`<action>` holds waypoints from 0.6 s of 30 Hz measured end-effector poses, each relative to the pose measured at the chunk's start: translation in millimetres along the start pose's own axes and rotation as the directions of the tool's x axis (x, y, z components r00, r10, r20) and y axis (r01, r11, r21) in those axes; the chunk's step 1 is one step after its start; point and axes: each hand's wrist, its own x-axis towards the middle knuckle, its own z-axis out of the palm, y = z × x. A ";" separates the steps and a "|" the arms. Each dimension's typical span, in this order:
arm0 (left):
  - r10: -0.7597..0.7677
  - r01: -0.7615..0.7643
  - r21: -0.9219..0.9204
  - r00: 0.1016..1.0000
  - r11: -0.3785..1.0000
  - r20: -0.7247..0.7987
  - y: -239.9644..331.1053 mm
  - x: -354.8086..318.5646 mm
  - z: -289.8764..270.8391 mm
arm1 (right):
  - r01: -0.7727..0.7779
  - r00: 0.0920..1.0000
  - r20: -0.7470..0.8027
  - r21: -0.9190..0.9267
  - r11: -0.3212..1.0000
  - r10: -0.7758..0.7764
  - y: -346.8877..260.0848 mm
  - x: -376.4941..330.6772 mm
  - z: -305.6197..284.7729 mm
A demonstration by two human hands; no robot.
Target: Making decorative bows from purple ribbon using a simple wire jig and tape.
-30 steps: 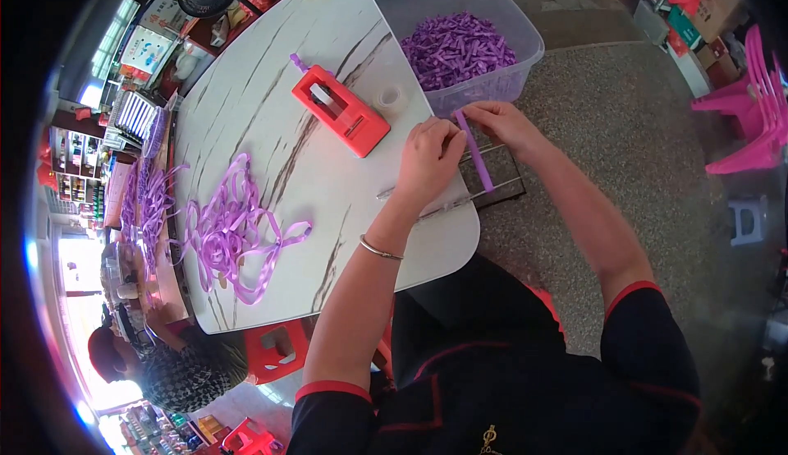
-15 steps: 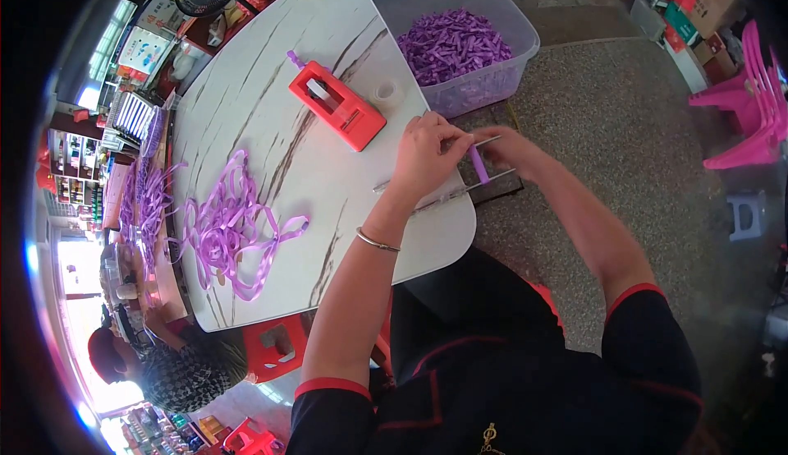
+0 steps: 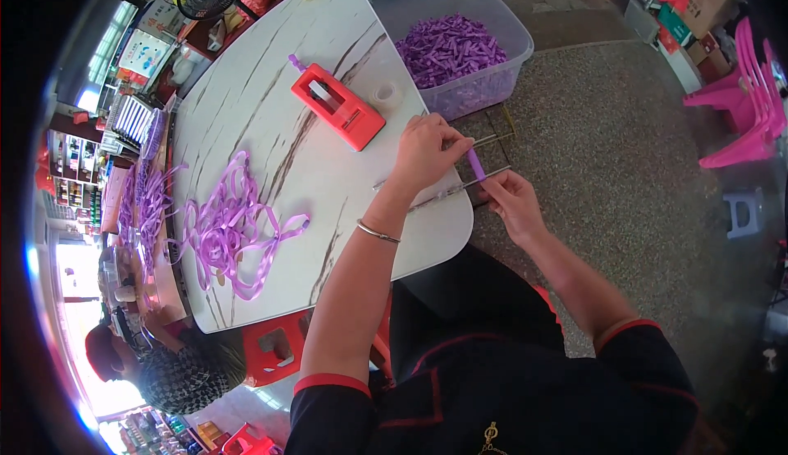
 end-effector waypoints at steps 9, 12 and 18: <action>0.005 -0.005 0.022 1.000 1.000 0.025 0.9 0.1 -2.8 | -0.168 0.986 -0.011 -0.122 0.978 0.168 -18.5 -6.3 4.7; 0.053 -0.053 0.010 0.995 0.999 -0.084 -3.8 -6.8 0.6 | -0.201 0.977 0.032 -0.198 0.959 0.211 -24.8 -9.7 7.6; -0.323 0.353 -0.636 0.931 0.686 0.169 54.3 -59.3 -14.1 | -0.194 0.973 0.069 -0.268 0.944 0.219 -33.1 -8.3 -0.6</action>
